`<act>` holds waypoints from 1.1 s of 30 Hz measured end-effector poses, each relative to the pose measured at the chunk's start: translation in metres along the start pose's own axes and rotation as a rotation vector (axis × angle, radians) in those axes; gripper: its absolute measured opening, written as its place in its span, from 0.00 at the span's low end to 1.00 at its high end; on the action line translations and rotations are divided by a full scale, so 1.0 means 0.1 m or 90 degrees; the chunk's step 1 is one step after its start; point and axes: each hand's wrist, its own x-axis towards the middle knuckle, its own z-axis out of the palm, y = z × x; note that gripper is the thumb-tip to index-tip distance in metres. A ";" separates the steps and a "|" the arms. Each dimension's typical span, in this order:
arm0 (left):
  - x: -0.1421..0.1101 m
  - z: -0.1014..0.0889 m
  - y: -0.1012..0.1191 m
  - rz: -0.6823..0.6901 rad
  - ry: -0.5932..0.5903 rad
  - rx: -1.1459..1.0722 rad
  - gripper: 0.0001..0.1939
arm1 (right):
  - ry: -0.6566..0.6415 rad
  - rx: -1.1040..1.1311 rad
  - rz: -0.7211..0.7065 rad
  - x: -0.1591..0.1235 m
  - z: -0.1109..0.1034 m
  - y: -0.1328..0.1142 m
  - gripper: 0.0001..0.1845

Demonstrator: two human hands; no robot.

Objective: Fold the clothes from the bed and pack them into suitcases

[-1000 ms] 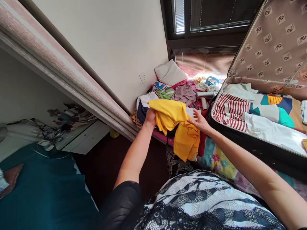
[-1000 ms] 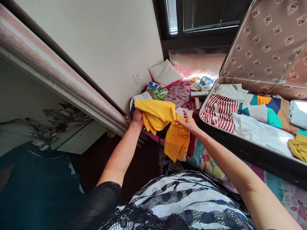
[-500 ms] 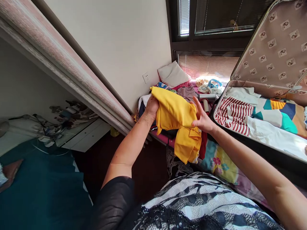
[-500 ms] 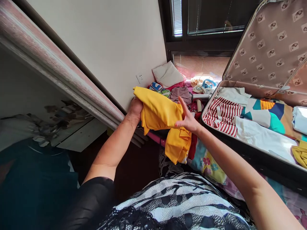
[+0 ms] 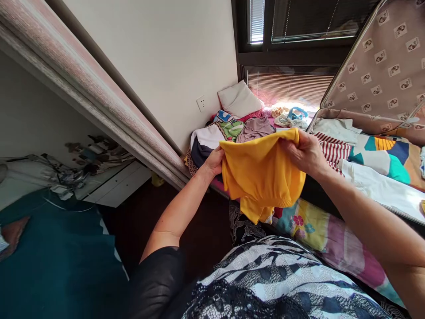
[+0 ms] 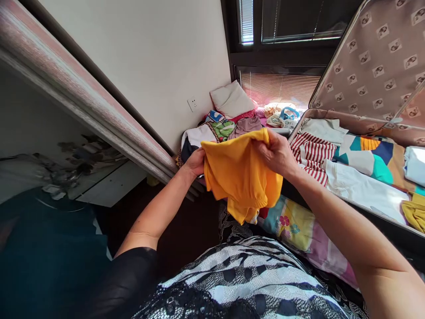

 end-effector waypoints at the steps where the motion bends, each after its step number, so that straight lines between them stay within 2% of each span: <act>1: -0.02 0.01 -0.02 -0.002 -0.011 -0.003 0.29 | -0.007 0.050 0.042 0.04 0.01 -0.03 0.14; 4: -0.09 0.08 -0.05 -0.028 -0.090 -0.010 0.39 | -0.001 0.177 0.125 0.14 0.07 -0.08 0.17; 7: -0.13 0.19 -0.11 -0.007 -0.125 0.020 0.40 | 0.017 0.258 0.164 0.20 0.09 -0.13 0.19; 10: -0.10 0.28 -0.19 0.029 -0.113 0.077 0.34 | 0.009 0.311 0.199 0.24 0.04 -0.22 0.20; 12: -0.05 0.28 -0.18 0.065 -0.093 0.098 0.29 | 0.000 0.337 0.212 0.26 -0.03 -0.30 0.21; 16: -0.01 0.07 0.06 0.118 -0.035 0.074 0.23 | 0.016 0.372 0.205 0.26 -0.28 -0.43 0.24; 18: -0.02 -0.06 0.22 0.110 -0.031 0.078 0.22 | 0.001 0.353 0.193 0.22 -0.44 -0.45 0.24; 21: -0.01 -0.18 0.41 0.132 -0.016 0.149 0.23 | -0.065 0.244 0.165 0.16 -0.59 -0.38 0.20; 23: 0.03 -0.19 0.46 0.179 -0.004 0.261 0.24 | -0.104 0.155 0.140 0.14 -0.60 -0.26 0.20; 26: 0.08 -0.14 0.47 0.293 0.031 0.503 0.24 | -0.145 0.046 0.125 0.15 -0.54 -0.04 0.21; 29: 0.08 -0.08 0.46 0.379 0.054 0.675 0.25 | -0.173 0.007 0.136 0.15 -0.48 0.11 0.21; 31: 0.04 -0.07 0.48 0.395 0.026 0.677 0.27 | -0.194 0.010 0.128 0.14 -0.50 0.10 0.21; 33: -0.01 -0.07 0.54 0.398 -0.013 0.608 0.28 | -0.206 0.024 0.120 0.12 -0.57 0.03 0.19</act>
